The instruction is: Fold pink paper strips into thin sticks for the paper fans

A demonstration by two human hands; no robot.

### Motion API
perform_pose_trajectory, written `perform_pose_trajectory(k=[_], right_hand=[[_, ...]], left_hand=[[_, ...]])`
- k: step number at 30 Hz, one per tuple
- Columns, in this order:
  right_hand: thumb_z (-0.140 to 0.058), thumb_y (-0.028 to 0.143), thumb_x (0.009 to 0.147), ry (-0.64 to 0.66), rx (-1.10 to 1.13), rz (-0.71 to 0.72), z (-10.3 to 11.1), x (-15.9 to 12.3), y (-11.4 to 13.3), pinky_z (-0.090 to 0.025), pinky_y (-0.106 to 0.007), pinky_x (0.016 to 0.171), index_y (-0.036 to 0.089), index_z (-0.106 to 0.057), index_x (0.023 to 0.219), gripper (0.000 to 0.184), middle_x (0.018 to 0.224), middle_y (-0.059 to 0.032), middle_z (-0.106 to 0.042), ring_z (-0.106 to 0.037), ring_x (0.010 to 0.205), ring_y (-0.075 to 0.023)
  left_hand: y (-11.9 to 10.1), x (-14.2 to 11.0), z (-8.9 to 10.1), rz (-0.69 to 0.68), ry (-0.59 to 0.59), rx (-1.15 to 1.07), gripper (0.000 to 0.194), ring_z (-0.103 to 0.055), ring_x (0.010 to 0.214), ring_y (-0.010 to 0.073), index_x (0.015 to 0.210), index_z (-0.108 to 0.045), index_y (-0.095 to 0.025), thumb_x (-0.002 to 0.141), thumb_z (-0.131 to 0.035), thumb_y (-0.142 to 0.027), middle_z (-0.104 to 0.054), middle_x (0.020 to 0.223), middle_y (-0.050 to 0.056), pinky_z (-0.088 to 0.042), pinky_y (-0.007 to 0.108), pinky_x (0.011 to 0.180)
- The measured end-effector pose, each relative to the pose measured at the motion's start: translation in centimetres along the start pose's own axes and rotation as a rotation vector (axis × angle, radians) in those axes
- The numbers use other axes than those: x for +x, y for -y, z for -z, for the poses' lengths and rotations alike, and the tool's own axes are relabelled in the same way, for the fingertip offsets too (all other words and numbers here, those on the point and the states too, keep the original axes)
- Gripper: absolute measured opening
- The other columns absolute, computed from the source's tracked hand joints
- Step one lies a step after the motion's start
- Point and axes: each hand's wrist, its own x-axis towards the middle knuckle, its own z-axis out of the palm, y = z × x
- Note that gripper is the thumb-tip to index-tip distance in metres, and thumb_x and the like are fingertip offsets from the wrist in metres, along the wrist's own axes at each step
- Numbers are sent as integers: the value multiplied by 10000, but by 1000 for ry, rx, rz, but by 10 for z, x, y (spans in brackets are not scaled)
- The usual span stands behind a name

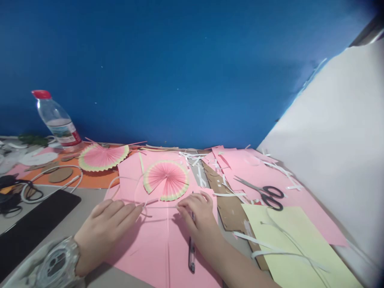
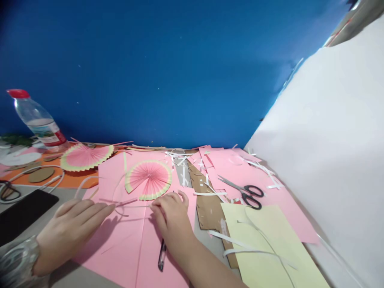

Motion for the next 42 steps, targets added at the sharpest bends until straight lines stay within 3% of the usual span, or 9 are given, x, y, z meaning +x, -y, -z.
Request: perform_pose_trajectory(k=[6,10,15,19,24,32,42], right_hand=[[-516,307,947,33,57,-94,1,1,-1,-349,-407,880,208,-574,779,204,808,-8,-637,-564,849,-207],[-526,358,933,49,110,-121,-1,3,-4,-398,-369,819,206,-588,806,207,863,-34,-631,-571,877,-226],[-542,365,928,5,120,-178,-3,1,-7,-379,-360,821,217,-621,793,215,850,-27,-646,-579,865,-227],[-575,407,906,-32,131,-235,-2,-2,-8,-373,-356,812,219,-622,775,235,846,-26,-662,-578,836,-223],[-575,415,908,27,197,-297,-2,-3,-8,-400,-349,826,216,-595,772,242,772,-3,-669,-614,811,-210],[-568,402,909,54,262,-421,-1,2,-10,-424,-322,746,202,-611,829,220,833,-19,-682,-630,790,-198],[-588,469,873,57,322,-534,-2,1,-17,-446,-314,688,188,-590,781,296,782,-44,-704,-646,743,-208]], left_hand=[[-15,-2,-10,89,-40,-27,283,-515,712,213,985,-607,-139,944,-338,-62,-672,782,43,-355,384,727],[-17,-3,-12,123,-3,-33,259,-500,689,207,956,-622,-140,947,-368,-87,-646,750,39,-342,374,689],[-16,-3,-13,137,7,-38,167,-484,684,194,929,-628,-153,931,-463,-123,-624,740,19,-335,364,692],[-15,-3,-12,151,9,-57,237,-468,685,201,878,-627,-152,952,-405,-117,-612,724,27,-330,368,699],[-14,-3,-11,154,14,-70,252,-453,689,205,886,-624,-146,958,-386,-111,-616,736,30,-322,369,704],[-13,-4,-11,162,49,-99,159,-469,709,211,885,-630,-158,931,-480,-133,-621,740,29,-317,374,701],[-14,-1,-9,123,-28,-162,263,-459,698,199,850,-616,-161,982,-388,-169,-621,722,20,-313,353,687]])
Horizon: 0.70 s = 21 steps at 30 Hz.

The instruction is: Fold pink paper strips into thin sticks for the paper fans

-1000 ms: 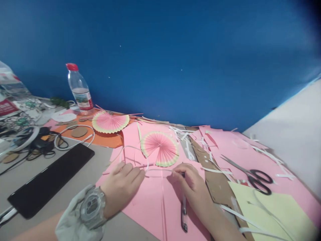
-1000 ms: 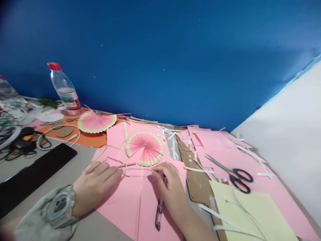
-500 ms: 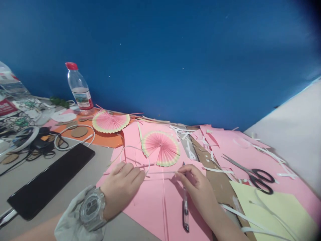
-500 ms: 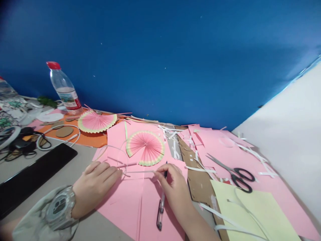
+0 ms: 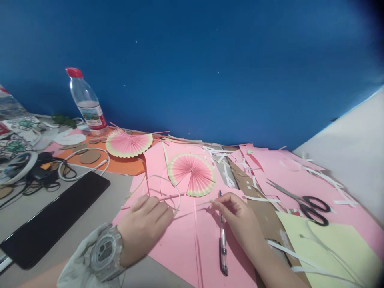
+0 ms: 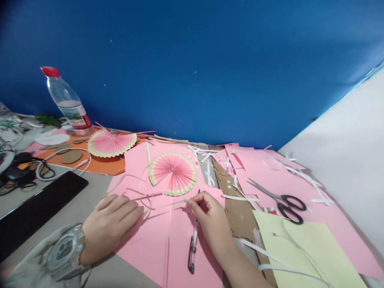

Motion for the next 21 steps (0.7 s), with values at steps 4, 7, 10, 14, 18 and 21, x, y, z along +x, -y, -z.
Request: perform_pose_trajectory(k=[4,7,10,14,18,21], right_hand=[[-591,473,869,-21,-41,-4,1,0,1,-429,-308,708,198,-584,764,294,767,-23,-689,-630,741,-200],[-600,447,864,-31,-81,4,1,1,5,-410,-286,685,200,-572,736,280,709,-1,-649,-591,689,-177],[-606,439,853,-39,-113,11,0,2,8,-390,-267,622,200,-548,702,289,654,17,-596,-542,623,-158],[-603,456,849,-60,-147,17,0,2,7,-376,-264,607,201,-520,679,318,644,21,-565,-516,619,-157],[-604,474,849,-61,-167,25,1,2,7,-376,-272,626,201,-525,698,322,674,16,-586,-533,637,-163],[-544,434,900,-16,-157,53,1,2,8,-392,-267,632,207,-553,744,275,721,15,-627,-562,650,-159]], left_hand=[[0,0,-1,-2,7,-7,270,-458,702,197,854,-620,-159,982,-383,-148,-626,729,19,-312,353,693],[1,-2,0,-1,19,-13,218,-458,703,197,868,-626,-158,963,-430,-141,-626,729,16,-313,353,695],[0,-3,1,6,18,-20,200,-458,702,198,873,-628,-157,956,-446,-149,-625,728,15,-315,353,693],[0,-3,0,11,10,-28,212,-455,700,199,865,-626,-160,957,-435,-153,-623,727,16,-313,351,685],[2,-1,1,12,-1,-39,227,-456,707,202,854,-617,-160,960,-417,-149,-623,731,21,-316,357,694],[4,-1,2,4,10,-41,194,-450,695,201,837,-610,-158,943,-447,-149,-613,721,22,-314,360,684]])
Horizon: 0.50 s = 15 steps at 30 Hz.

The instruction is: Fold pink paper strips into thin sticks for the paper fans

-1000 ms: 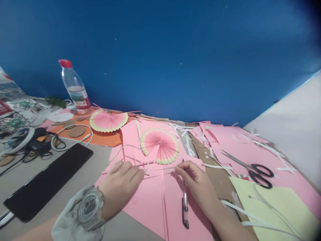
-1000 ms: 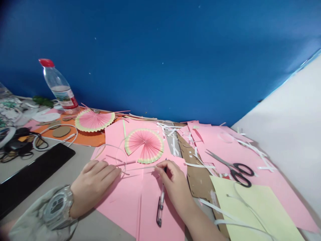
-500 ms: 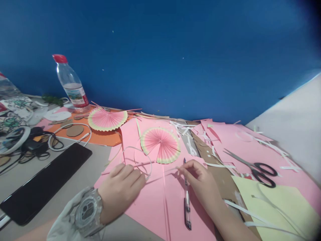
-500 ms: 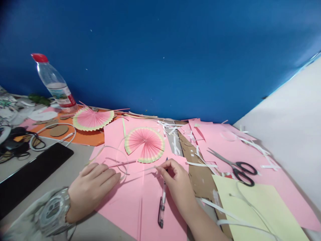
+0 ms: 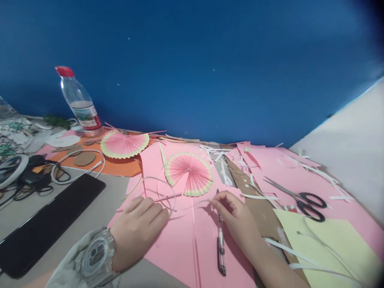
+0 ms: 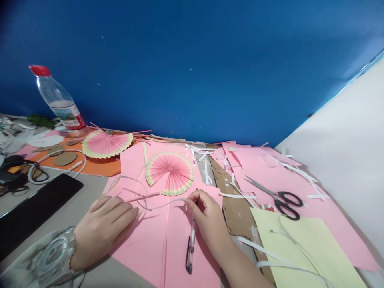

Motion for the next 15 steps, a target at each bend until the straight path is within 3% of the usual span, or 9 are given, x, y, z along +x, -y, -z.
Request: perform_pose_trajectory(k=[4,9,15], right_hand=[[-496,385,938,8,-6,66,-1,1,-2,-415,-275,706,215,-579,811,228,798,8,-652,-600,746,-169],[-504,327,934,-3,-65,173,-3,4,-4,-398,-316,786,210,-588,803,195,866,-17,-631,-567,847,-199],[-522,230,921,47,-151,247,-7,3,3,-345,-372,870,208,-615,786,166,863,-16,-651,-558,892,-209]], left_hand=[[-3,-2,2,-43,14,6,160,-436,664,193,822,-615,-152,918,-487,-145,-587,685,12,-307,361,667],[-17,-4,4,-179,30,-37,253,-465,658,185,855,-639,-144,927,-400,-104,-594,693,12,-331,365,710],[-34,-2,4,-253,91,-56,173,-422,557,166,753,-598,-174,853,-492,-82,-534,585,-27,-312,341,609]])
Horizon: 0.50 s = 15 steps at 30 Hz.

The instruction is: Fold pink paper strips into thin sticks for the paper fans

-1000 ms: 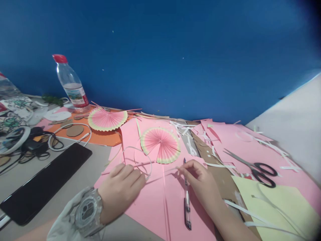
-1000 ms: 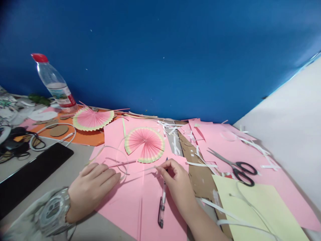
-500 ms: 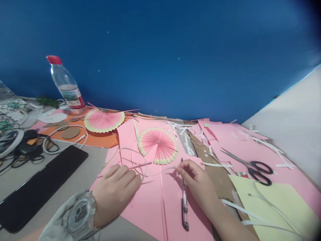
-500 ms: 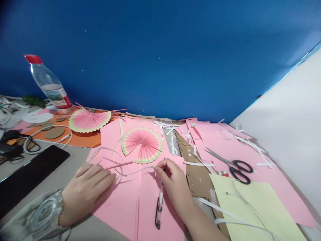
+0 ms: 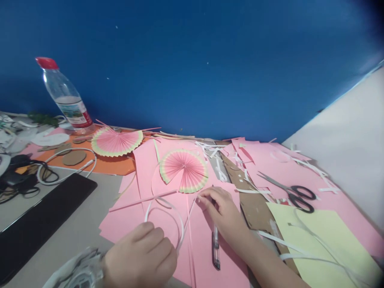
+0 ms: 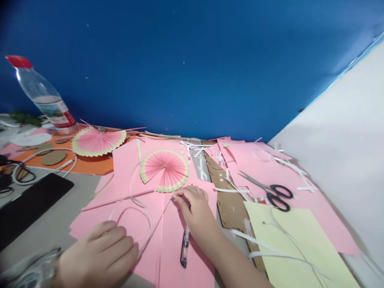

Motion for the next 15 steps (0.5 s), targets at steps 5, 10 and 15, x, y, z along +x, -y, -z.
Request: perform_pose_trajectory(k=[5,10,15], right_hand=[[-527,190,925,35,-56,60,-5,1,9,-304,-389,920,229,-641,829,154,875,9,-676,-567,914,-193],[-527,178,926,25,-94,79,-8,2,10,-306,-404,915,224,-650,854,149,886,-4,-689,-576,905,-201],[-537,166,916,23,-115,73,-10,4,6,-323,-418,904,220,-672,895,148,928,-26,-708,-582,936,-221]], left_hand=[[-10,-6,-11,-70,32,-50,98,-401,515,155,883,-596,-191,910,-502,-187,-555,588,-54,-322,329,535],[-14,-13,-14,-79,10,-57,141,-422,505,153,969,-588,-187,842,-623,-238,-544,566,-70,-326,330,505],[-19,-13,-5,-38,126,-64,266,-494,543,158,1007,-602,-192,766,-702,-239,-599,613,-59,-375,334,534]])
